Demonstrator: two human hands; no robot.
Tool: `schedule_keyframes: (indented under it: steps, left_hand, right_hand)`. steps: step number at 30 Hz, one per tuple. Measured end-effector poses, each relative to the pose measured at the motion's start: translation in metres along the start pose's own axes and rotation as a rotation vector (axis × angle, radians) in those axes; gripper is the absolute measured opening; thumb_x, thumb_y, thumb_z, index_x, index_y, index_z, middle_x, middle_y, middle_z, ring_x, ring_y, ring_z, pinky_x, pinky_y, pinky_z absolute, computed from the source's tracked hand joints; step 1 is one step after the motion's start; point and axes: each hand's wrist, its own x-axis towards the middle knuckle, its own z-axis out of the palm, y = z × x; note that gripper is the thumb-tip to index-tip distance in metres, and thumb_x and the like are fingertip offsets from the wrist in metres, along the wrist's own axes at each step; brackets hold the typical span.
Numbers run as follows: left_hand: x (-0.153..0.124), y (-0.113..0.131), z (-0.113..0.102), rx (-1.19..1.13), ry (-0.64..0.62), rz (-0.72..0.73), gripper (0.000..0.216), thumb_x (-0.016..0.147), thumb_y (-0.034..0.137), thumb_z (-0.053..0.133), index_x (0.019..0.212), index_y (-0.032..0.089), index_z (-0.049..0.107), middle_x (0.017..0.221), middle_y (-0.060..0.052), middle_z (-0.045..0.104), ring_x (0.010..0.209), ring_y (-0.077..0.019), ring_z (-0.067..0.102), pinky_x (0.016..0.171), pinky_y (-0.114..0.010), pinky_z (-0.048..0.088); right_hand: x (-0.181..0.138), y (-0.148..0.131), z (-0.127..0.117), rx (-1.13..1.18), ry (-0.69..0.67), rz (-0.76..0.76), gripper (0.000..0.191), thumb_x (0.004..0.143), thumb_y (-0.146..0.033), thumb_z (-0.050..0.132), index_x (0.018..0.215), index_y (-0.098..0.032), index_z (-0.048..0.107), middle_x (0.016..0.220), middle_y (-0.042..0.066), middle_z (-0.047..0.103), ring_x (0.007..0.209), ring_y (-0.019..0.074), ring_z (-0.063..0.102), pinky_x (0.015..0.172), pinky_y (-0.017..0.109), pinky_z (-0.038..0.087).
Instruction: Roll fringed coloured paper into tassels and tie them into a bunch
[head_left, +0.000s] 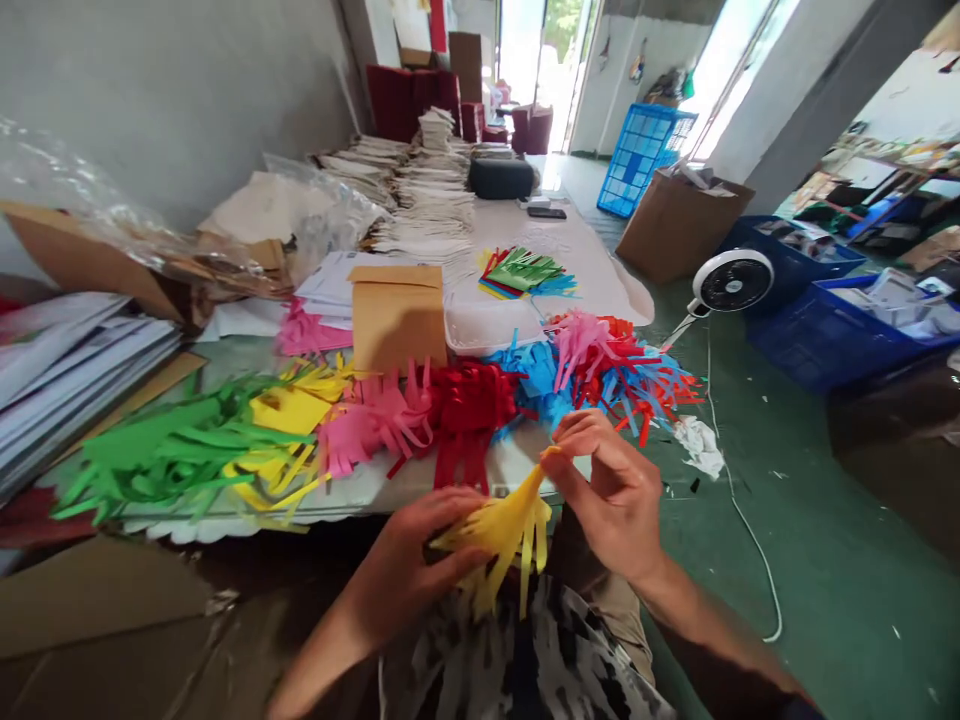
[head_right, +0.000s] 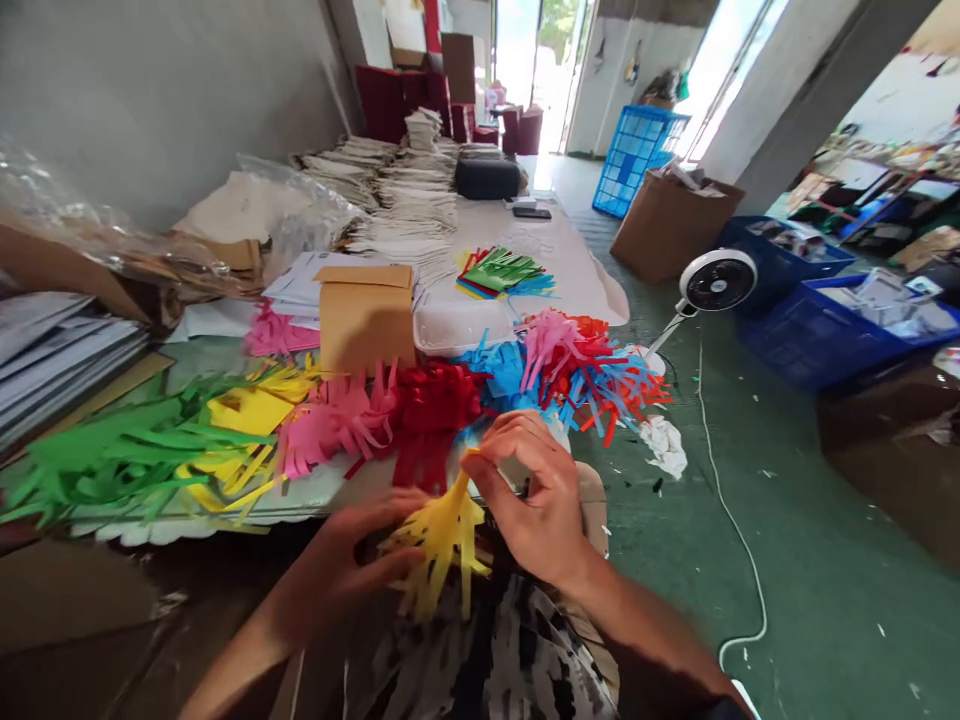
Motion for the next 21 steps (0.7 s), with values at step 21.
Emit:
schedule_keyframes:
  steps: [21]
  left_hand:
    - [0.002, -0.021, 0.021, -0.605, 0.332, -0.201, 0.031, 0.091, 0.048, 0.078, 0.090, 0.017, 0.076, 0.079, -0.004, 0.076, 0.071, -0.0141, 0.067, 0.067, -0.022, 0.053]
  right_hand:
    - [0.161, 0.140, 0.064, -0.964, -0.479, 0.205, 0.032, 0.105, -0.033, 0.054, 0.121, -0.021, 0.078, 0.128, 0.011, 0.076, 0.124, 0.0293, 0.066, 0.109, 0.042, 0.045]
